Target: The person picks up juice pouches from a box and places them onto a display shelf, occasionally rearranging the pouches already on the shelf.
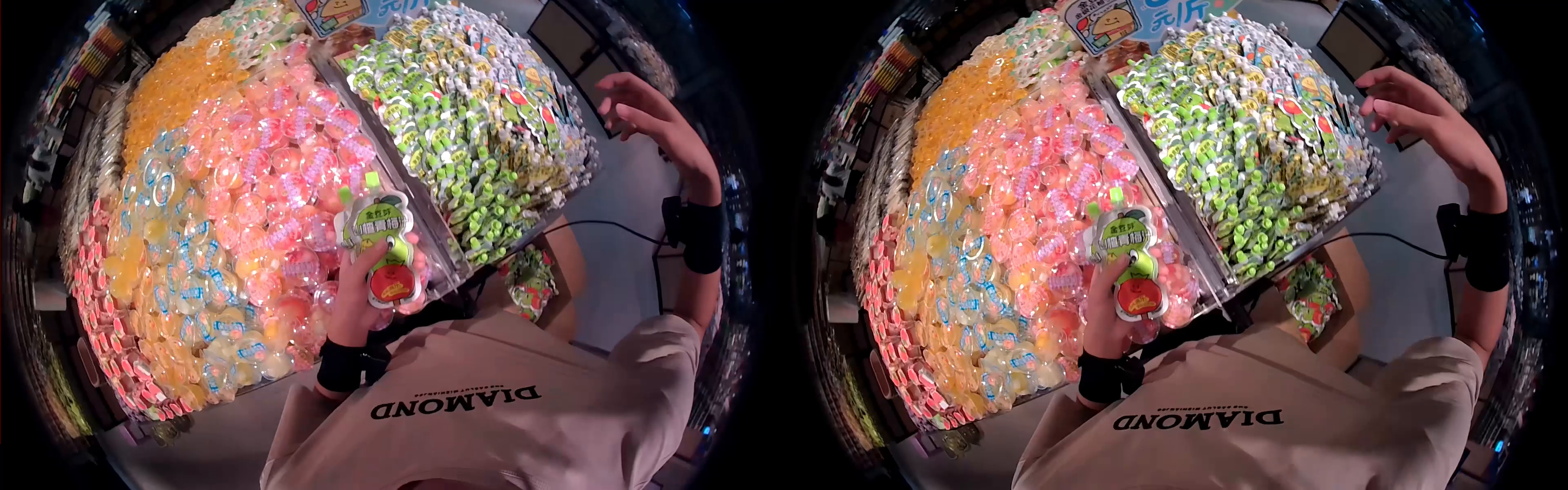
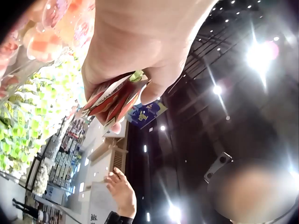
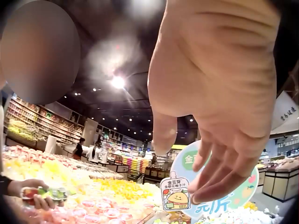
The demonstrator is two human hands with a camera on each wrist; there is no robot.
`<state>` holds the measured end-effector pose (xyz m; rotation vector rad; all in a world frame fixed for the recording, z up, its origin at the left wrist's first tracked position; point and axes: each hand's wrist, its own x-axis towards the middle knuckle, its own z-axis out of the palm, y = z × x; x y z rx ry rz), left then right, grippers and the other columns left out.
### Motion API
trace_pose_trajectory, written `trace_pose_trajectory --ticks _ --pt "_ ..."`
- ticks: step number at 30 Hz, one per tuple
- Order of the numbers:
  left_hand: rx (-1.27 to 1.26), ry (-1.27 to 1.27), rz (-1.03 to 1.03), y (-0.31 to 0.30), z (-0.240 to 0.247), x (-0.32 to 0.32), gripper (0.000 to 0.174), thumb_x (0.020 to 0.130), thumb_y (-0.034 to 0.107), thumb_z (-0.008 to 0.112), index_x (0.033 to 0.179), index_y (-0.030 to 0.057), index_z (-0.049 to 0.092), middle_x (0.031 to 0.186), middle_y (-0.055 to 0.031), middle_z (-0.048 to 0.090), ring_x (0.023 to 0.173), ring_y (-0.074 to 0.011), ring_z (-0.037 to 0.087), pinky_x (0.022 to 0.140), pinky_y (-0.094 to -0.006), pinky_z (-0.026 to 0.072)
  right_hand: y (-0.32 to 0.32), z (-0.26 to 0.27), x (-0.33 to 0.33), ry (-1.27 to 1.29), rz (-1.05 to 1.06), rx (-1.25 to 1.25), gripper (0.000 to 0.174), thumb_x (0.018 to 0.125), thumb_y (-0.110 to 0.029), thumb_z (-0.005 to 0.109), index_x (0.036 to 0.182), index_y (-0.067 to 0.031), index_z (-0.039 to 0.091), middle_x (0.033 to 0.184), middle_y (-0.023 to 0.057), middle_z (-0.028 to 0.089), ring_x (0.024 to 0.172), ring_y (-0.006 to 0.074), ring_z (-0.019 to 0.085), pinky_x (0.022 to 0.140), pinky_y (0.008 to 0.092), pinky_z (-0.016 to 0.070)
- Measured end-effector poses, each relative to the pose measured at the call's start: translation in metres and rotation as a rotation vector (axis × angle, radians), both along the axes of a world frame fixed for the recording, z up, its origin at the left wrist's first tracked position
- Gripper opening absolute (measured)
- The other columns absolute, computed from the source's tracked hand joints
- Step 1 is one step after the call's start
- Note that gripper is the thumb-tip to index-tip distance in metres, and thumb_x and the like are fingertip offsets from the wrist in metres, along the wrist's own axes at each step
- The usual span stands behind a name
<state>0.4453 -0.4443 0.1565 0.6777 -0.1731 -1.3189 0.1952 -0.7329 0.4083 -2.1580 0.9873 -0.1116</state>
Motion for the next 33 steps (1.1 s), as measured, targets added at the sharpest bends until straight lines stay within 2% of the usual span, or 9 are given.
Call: trace_pose_trajectory --ticks 6,11,14,17,22,24,26,27,33 --pt "-0.041 -0.081 -0.271 -0.004 0.019 -0.024 0.041 0.095 0.014 0.059 0.131 -0.0028 0.048 0.11 -0.021 0.066 0.091 -0.0282 0.07 0.077 -0.0381 0.0601 0.103 0.009 -0.047 0.007 0.006 0.137 0.042 0.094 -0.028 0.062 0.129 -0.0077 0.053 0.106 0.0018 0.062 0.094 0.0098 0.059 0.078 0.0256 0.0471" --pt "-0.217 -0.106 -0.483 -0.002 0.034 -0.042 0.04 0.096 0.008 0.055 0.134 -0.0026 0.045 0.108 -0.0211 0.066 0.089 -0.0281 0.07 0.076 -0.0381 0.0595 0.169 -0.073 0.004 -0.216 -0.033 0.565 0.07 0.088 -0.027 0.074 0.141 -0.004 0.034 0.127 0.0096 0.055 0.112 0.0161 0.055 0.092 0.0304 0.0444" --pt "-0.308 -0.046 -0.498 -0.003 0.036 -0.053 0.042 0.094 0.003 0.058 0.133 -0.0021 0.044 0.107 -0.0208 0.066 0.087 -0.0267 0.071 0.074 -0.037 0.0609 0.184 -0.117 0.045 -0.219 -0.127 0.97 0.037 0.093 -0.027 0.069 0.122 -0.0076 0.055 0.093 0.0012 0.064 0.085 0.0054 0.058 0.07 0.0239 0.0475" --pt "-0.237 -0.075 -0.494 -0.003 0.031 -0.047 0.047 0.092 0.0 0.061 0.134 -0.0001 0.04 0.109 -0.0182 0.063 0.087 -0.0262 0.071 0.073 -0.0359 0.0615 0.185 -0.131 0.07 -0.113 -0.129 1.042 0.03 0.094 -0.026 0.068 0.115 -0.0062 0.061 0.087 0.0001 0.064 0.071 0.0043 0.057 0.054 0.0213 0.045" --pt "-0.22 -0.033 -0.302 -0.008 0.034 -0.027 0.048 0.09 -0.001 0.063 0.132 0.0004 0.04 0.115 -0.0134 0.06 0.094 -0.0254 0.069 0.077 -0.0363 0.0604 0.157 -0.136 0.106 -0.171 0.037 0.696 0.033 0.094 -0.023 0.067 0.12 -0.0041 0.061 0.093 0.0016 0.066 0.071 0.0065 0.058 0.055 0.0224 0.048" --pt "-0.303 -0.484 -0.098 -0.018 0.005 -0.017 0.055 0.094 0.0 0.052 0.144 0.0047 0.028 0.132 -0.0221 0.051 0.116 -0.0323 0.061 0.097 -0.0438 0.0527 0.126 -0.135 0.128 -0.301 0.182 0.475 0.04 0.094 -0.026 0.068 0.127 -0.0044 0.06 0.104 0.0013 0.066 0.085 0.0091 0.058 0.076 0.0235 0.0488" --pt "-0.245 -0.888 0.061 -0.013 0.017 -0.011 0.051 0.098 0.007 0.047 0.145 0.0054 0.027 0.136 -0.0231 0.048 0.125 -0.0319 0.053 0.105 -0.0452 0.0459 0.08 -0.125 0.158 -0.339 0.195 0.24 0.041 0.094 -0.028 0.068 0.127 -0.0052 0.06 0.104 0.001 0.066 0.082 0.0091 0.057 0.074 0.0228 0.0481" --pt "-0.086 -0.465 0.019 -0.013 0.026 -0.01 0.049 0.1 0.015 0.043 0.145 0.0048 0.028 0.14 -0.0236 0.045 0.13 -0.032 0.048 0.108 -0.0458 0.0414 0.047 -0.124 0.177 -0.38 0.19 0.187 0.041 0.094 -0.029 0.067 0.127 -0.0057 0.06 0.103 0.001 0.066 0.082 0.0097 0.057 0.074 0.0228 0.0476" --pt "-0.016 -0.621 0.039 -0.067 0.016 0.016 0.056 0.099 0.027 0.047 0.145 0.0022 0.028 0.144 -0.0216 0.041 0.131 -0.0314 0.047 0.108 -0.0421 0.0397 -0.156 -0.167 0.322 -0.629 0.297 -0.261 0.036 0.096 -0.023 0.064 0.125 -0.002 0.058 0.106 0.0083 0.067 0.088 0.0167 0.063 0.076 0.0342 0.0504"
